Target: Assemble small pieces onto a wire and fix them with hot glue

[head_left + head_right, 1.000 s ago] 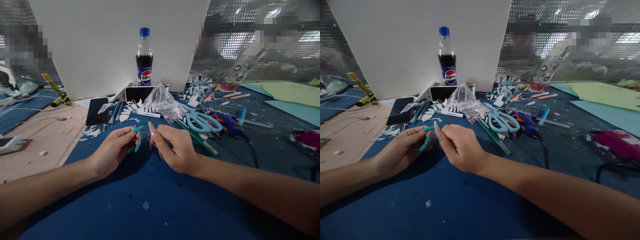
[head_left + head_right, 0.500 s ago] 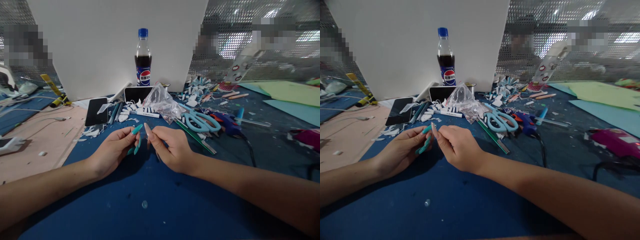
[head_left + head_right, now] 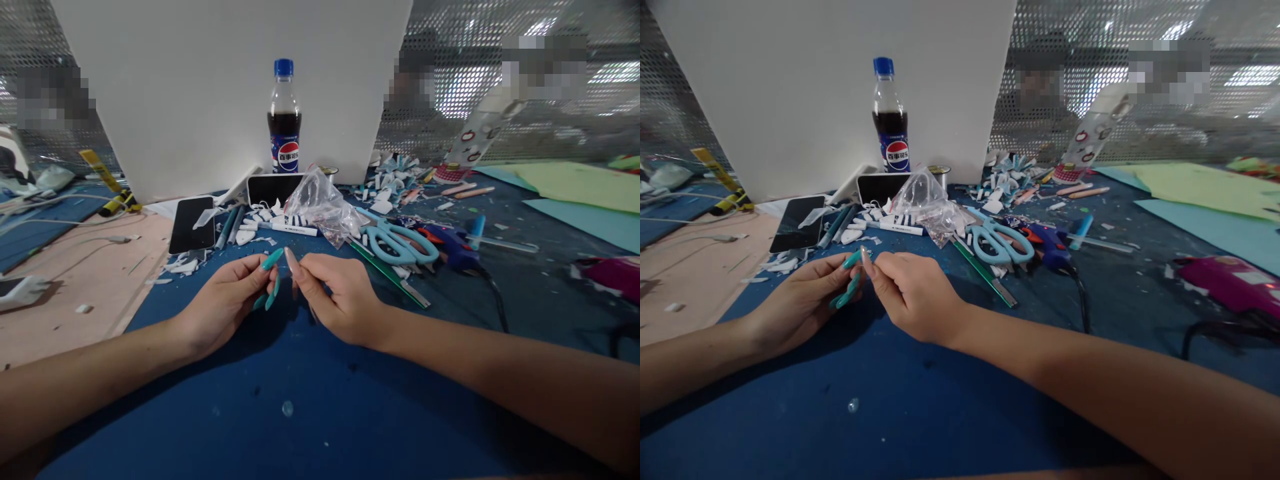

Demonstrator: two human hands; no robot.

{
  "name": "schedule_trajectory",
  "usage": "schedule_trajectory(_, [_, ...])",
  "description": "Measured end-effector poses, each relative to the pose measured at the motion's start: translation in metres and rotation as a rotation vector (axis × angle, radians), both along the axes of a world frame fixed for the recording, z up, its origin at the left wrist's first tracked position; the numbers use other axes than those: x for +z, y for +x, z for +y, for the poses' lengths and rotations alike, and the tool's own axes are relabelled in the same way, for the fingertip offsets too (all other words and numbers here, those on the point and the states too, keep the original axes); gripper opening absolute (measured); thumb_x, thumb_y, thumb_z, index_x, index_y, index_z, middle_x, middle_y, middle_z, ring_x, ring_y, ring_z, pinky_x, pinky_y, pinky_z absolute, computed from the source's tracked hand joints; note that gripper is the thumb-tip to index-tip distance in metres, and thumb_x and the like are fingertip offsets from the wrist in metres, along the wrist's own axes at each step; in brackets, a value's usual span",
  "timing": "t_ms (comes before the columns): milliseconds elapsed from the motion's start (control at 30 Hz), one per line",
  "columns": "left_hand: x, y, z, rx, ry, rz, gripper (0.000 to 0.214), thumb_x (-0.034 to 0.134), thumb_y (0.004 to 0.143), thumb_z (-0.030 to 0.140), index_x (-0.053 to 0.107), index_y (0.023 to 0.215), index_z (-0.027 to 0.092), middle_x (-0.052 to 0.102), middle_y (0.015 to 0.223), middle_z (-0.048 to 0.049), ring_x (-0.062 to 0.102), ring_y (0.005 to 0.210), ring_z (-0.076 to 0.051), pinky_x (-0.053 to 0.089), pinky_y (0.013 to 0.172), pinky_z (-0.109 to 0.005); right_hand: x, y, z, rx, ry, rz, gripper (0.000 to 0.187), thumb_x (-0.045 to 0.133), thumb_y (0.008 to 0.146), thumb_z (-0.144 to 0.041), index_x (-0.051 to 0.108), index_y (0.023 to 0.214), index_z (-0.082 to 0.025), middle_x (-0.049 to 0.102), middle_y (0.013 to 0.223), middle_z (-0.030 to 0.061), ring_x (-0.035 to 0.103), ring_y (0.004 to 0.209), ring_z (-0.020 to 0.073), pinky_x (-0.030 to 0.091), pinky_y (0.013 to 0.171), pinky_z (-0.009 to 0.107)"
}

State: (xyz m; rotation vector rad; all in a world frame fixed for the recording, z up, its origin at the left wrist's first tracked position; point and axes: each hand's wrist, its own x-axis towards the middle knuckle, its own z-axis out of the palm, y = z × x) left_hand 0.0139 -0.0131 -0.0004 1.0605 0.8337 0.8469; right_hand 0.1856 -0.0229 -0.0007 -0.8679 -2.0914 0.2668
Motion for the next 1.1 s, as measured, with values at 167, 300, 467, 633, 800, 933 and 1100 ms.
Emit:
schedule_trajectory(167, [0.0010,0.0003,-0.0003,-0.010,0.007,-0.008,0.019,0.050,0.085,0.021,0.053,0.067,0.015,0.047,0.064,0.0017,0.040,0.057,-0.006,0.036,0.055,-0.015,-0.0009,0.0000,0.0000,0.004,-0.004,0.001,0.033,0.037,0.092,-0.020,0.040,0.059,-0.018,0.043,0.054,-0.0021,0.041,0.048,0.0078,0.033,0.051,0.023])
schedule_trajectory(300, [0.0009,0.0010,0.0002,-0.011,0.012,-0.003,0.020,0.050,0.084,0.021,0.053,0.066,0.015,0.047,0.064,0.0015,0.040,0.057,-0.007,0.036,0.055,-0.016,-0.0013,-0.0001,0.0001,0.002,-0.001,0.002,0.033,0.037,0.092,-0.020,0.039,0.059,-0.018,0.042,0.054,-0.0021,0.040,0.048,0.0074,0.032,0.051,0.023])
schedule_trajectory(467, [-0.0005,0.0007,0.0001,-0.024,0.030,0.006,0.019,0.052,0.084,0.024,0.052,0.067,0.015,0.048,0.065,0.0016,0.040,0.057,-0.007,0.037,0.055,-0.015,-0.0010,0.0002,0.0009,0.031,0.004,-0.016,0.033,0.037,0.092,-0.021,0.041,0.060,-0.017,0.043,0.054,-0.0021,0.040,0.048,0.0076,0.031,0.051,0.022])
schedule_trajectory(633, [-0.0001,0.0012,-0.0024,-0.027,0.059,0.009,0.018,0.056,0.082,0.026,0.053,0.068,0.015,0.049,0.065,0.0023,0.042,0.059,-0.006,0.037,0.056,-0.013,-0.0014,0.0002,0.0020,0.065,-0.013,-0.058,0.031,0.037,0.091,-0.019,0.040,0.061,-0.017,0.041,0.054,-0.0030,0.038,0.048,0.0070,0.030,0.050,0.021])
schedule_trajectory(800, [0.0020,0.0023,-0.0045,0.029,0.022,0.010,0.013,0.058,0.079,0.024,0.056,0.070,0.015,0.050,0.065,0.0028,0.044,0.059,-0.005,0.037,0.056,-0.013,-0.0026,-0.0002,0.0021,0.103,0.016,-0.084,0.031,0.036,0.091,-0.018,0.037,0.061,-0.018,0.038,0.055,-0.0035,0.036,0.048,0.0068,0.029,0.050,0.021])
schedule_trajectory(933, [0.0030,0.0015,-0.0049,0.031,0.031,0.012,0.013,0.058,0.078,0.024,0.055,0.069,0.015,0.048,0.062,0.0034,0.042,0.057,-0.005,0.036,0.054,-0.013,-0.0021,-0.0002,0.0021,0.129,0.014,-0.114,0.031,0.037,0.091,-0.017,0.033,0.060,-0.019,0.036,0.054,-0.0040,0.034,0.048,0.0069,0.027,0.049,0.021])
schedule_trajectory(1100, [0.0020,0.0010,-0.0035,-0.011,0.066,0.003,0.016,0.058,0.078,0.026,0.054,0.068,0.016,0.047,0.061,0.0035,0.041,0.056,-0.006,0.036,0.052,-0.015,-0.0001,-0.0001,0.0026,0.138,0.000,-0.111,0.030,0.038,0.089,-0.016,0.031,0.060,-0.019,0.035,0.054,-0.0043,0.033,0.047,0.0067,0.027,0.049,0.022])
